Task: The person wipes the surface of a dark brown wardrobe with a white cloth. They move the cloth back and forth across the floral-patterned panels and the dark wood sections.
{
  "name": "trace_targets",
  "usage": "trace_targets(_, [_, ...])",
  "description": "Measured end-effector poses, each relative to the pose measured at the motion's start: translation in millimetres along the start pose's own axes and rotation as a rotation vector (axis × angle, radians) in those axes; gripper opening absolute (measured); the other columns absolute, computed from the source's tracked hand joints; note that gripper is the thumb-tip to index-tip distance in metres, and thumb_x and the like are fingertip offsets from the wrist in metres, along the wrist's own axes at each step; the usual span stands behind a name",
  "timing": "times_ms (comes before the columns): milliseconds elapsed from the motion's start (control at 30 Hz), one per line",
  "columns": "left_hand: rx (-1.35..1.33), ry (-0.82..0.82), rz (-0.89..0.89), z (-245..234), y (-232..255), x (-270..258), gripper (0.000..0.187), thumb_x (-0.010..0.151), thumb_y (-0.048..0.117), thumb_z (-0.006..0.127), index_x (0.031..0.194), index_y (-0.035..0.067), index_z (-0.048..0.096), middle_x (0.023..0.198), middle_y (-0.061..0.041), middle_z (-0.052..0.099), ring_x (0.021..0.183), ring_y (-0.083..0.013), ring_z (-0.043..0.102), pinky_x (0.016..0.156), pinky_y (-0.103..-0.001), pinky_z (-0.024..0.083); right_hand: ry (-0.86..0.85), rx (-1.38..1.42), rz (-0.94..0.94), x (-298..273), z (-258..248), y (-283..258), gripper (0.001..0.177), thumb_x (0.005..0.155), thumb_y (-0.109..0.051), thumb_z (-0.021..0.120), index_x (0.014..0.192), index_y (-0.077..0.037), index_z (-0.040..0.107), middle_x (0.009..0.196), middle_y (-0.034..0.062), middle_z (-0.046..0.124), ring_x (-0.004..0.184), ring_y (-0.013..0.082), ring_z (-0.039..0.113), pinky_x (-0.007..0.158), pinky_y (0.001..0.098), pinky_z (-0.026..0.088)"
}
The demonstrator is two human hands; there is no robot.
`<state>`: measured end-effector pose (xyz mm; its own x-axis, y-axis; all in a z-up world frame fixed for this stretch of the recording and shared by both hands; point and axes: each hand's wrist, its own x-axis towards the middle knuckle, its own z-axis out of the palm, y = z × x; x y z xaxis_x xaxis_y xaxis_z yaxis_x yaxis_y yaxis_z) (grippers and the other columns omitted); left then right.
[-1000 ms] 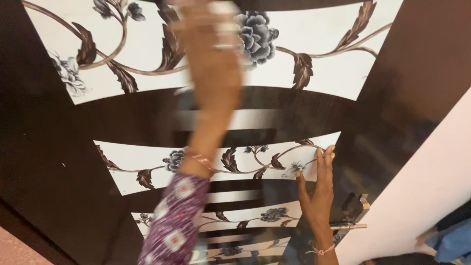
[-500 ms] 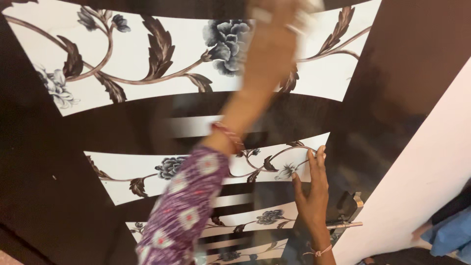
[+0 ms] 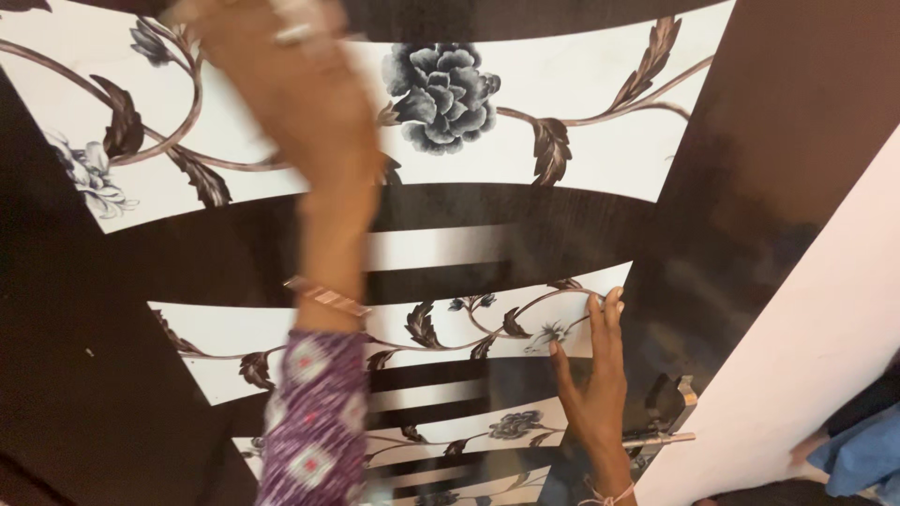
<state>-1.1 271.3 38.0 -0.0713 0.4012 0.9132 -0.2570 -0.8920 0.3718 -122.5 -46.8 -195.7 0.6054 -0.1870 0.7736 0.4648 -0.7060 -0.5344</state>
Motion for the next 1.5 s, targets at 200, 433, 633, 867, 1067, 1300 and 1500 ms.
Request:
trace_targets(200, [-0.281,-0.239,0.325,55,149,-55,0.055,0.107,0.021,0.043,0.157,0.002,0.030,0.168,-0.011,0.020,0.156,-0.0256,0.023,0.130,-0.046,0.022,-0.002,-0.019,-0.077,-1,1,13,0.076,0.089,-0.016,0.070,0.157,-0.008,0.037,0.170,0.0168,0.023,0.156,0.0374,0.027,0.119,0.0451,0.033])
trace_targets(433, [-0.504,-0.346,0.666,50,233,-127,0.055,0.098,0.011,0.050,0.151,0.001,0.042,0.165,-0.012,0.030,0.153,-0.0263,0.032,0.126,-0.047,0.031,0.014,-0.058,-0.099,-8,7,35,0.077,0.087,-0.012,0.072,0.155,-0.005,0.037,0.167,0.0196,0.025,0.153,0.0397,0.031,0.119,0.0449,0.033])
trace_targets(633, [-0.555,-0.282,0.683,25,204,-133,0.056,0.091,0.003,0.056,0.146,0.000,0.053,0.162,-0.012,0.039,0.150,-0.0269,0.040,0.122,-0.048,0.039,0.000,-0.013,-0.113,-3,-2,18,0.074,0.087,-0.008,0.071,0.154,-0.008,0.039,0.169,0.0194,0.025,0.153,0.0394,0.032,0.118,0.0440,0.035])
trace_targets(867, [-0.090,-0.323,0.014,-45,9,-87,0.050,0.112,0.018,0.048,0.162,0.018,0.042,0.177,-0.002,0.024,0.158,-0.0175,0.026,0.124,-0.042,0.023,0.009,-0.019,-0.077,-1,3,1,0.076,0.088,-0.006,0.071,0.156,-0.009,0.038,0.170,0.0180,0.023,0.155,0.0380,0.027,0.120,0.0451,0.032])
trace_targets(1067, [0.239,-0.030,-0.298,-90,-65,-104,0.055,0.120,0.038,0.028,0.168,0.016,0.011,0.176,-0.001,0.009,0.161,-0.0159,0.010,0.134,-0.043,0.000,-0.022,0.026,-0.059,0,3,-2,0.077,0.087,-0.010,0.070,0.156,-0.009,0.035,0.169,0.0185,0.021,0.155,0.0379,0.025,0.119,0.0445,0.032])
trace_targets(1300, [-0.165,-0.270,0.021,-23,68,-180,0.070,0.105,0.027,0.048,0.164,0.004,0.018,0.172,-0.013,0.021,0.161,-0.0294,0.016,0.135,-0.055,0.008,-0.085,0.057,-0.129,-1,-5,19,0.070,0.096,-0.007,0.064,0.159,-0.009,0.034,0.171,0.0193,0.020,0.159,0.0380,0.021,0.123,0.0450,0.029])
trace_targets(1500, [-0.157,-0.605,0.736,-3,179,-265,0.072,0.102,0.029,0.060,0.163,-0.002,0.039,0.167,-0.018,0.036,0.152,-0.0333,0.034,0.127,-0.049,0.028,-0.095,0.009,-0.010,-12,-5,44,0.071,0.090,-0.005,0.065,0.156,-0.008,0.038,0.167,0.0178,0.031,0.155,0.0344,0.033,0.121,0.0408,0.034])
